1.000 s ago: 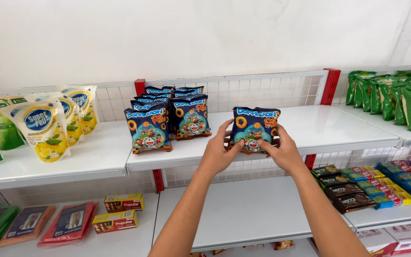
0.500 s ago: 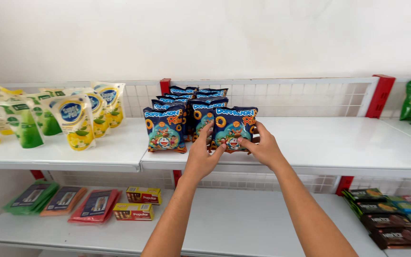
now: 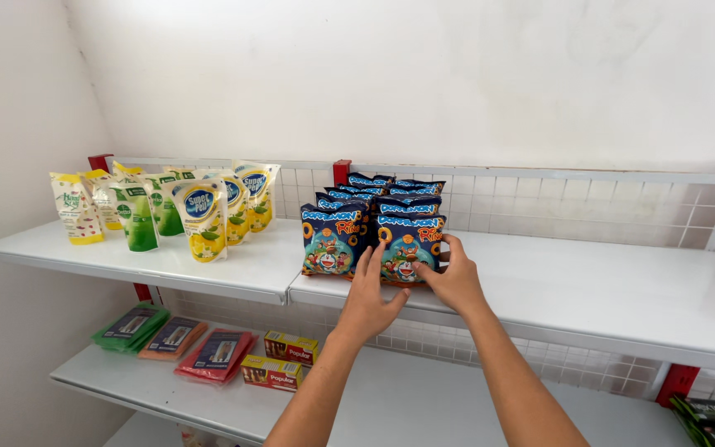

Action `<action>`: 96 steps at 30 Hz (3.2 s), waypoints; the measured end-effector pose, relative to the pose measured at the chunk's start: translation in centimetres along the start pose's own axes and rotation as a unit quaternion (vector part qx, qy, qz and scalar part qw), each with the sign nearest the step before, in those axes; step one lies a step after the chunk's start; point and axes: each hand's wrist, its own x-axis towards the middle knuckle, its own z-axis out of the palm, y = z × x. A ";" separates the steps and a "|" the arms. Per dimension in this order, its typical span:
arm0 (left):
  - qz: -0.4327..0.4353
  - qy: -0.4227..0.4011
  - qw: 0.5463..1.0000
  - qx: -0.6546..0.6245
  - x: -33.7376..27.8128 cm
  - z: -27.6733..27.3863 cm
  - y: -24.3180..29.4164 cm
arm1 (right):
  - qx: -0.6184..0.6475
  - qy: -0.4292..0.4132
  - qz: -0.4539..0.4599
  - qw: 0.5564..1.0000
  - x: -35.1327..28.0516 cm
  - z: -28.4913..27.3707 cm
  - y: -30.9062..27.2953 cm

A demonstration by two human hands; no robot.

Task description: The person picks up snack bags from a cardboard box on the floor and places them onto a store shelf, arranging them in neat rows.

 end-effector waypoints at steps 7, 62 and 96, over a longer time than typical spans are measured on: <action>0.028 0.014 0.998 0.048 -0.1 1.7 -0.6 | -0.016 0.009 -0.007 1.000 -1.2 -0.1 -1.1; -0.629 0.351 0.693 0.033 -55.7 -9.9 -18.3 | -0.065 -0.710 -0.143 0.686 -38.1 42.4 11.8; -0.525 0.422 0.736 0.069 -58.6 -13.8 -27.9 | 0.102 -0.636 0.038 0.764 -41.4 59.2 9.0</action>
